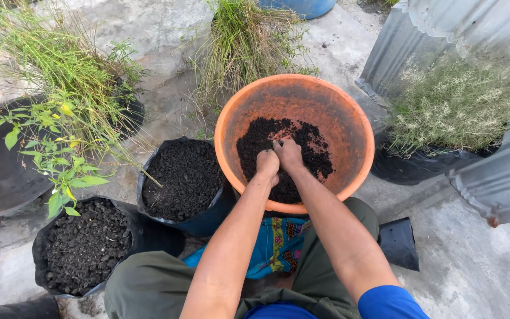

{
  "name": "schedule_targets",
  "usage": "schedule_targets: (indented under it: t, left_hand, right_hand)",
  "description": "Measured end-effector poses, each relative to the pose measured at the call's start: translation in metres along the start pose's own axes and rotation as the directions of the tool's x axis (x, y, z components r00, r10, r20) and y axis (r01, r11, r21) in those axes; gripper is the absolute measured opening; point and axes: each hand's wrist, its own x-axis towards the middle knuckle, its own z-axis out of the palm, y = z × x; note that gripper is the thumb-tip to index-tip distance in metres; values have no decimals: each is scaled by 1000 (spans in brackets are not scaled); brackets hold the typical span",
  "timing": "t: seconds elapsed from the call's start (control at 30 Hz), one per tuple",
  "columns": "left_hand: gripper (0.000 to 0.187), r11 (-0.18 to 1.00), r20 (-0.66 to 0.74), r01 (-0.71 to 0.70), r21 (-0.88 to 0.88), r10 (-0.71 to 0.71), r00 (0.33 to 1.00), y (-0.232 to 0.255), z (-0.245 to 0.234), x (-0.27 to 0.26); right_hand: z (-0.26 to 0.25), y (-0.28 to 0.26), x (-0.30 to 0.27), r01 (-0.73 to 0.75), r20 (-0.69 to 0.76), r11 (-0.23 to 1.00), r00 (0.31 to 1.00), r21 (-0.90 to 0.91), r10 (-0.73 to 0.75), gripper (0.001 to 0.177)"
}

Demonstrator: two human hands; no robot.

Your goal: Planting and transplanting plants into grow bags with soil.

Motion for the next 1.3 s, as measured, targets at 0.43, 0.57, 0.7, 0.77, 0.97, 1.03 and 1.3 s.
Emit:
schedule_targets:
  t: [0.43, 0.57, 0.7, 0.77, 0.97, 1.03, 1.3]
  left_hand:
    - [26, 931, -80, 225, 287, -211, 974, 47, -1, -39]
    - [16, 964, -41, 244, 110, -241, 970, 33, -3, -27]
    - [16, 970, -27, 222, 95, -220, 975, 28, -7, -22]
    - [15, 982, 2, 186, -23, -186, 983, 9, -7, -2]
    - [14, 969, 79, 125, -212, -111, 991, 26, 2, -4]
    - [16, 969, 80, 100, -225, -84, 993, 44, 8, -12]
    - [26, 926, 161, -2, -377, 68, 985, 128, 26, -27]
  right_hand:
    - [-14, -12, -17, -81, 39, 994, 996, -78, 85, 45]
    - [-7, -6, -9, -73, 50, 993, 996, -91, 78, 47]
    - [-3, -3, -6, -30, 53, 998, 998, -63, 33, 45]
    - [-8, -9, -10, -34, 41, 998, 999, -53, 36, 45]
    - [-21, -28, -5, 42, 11, 999, 999, -29, -42, 41]
    - [-32, -42, -3, 38, 28, 998, 999, -43, -36, 41]
    - [-69, -108, 17, 173, -47, 984, 983, -38, -175, 39]
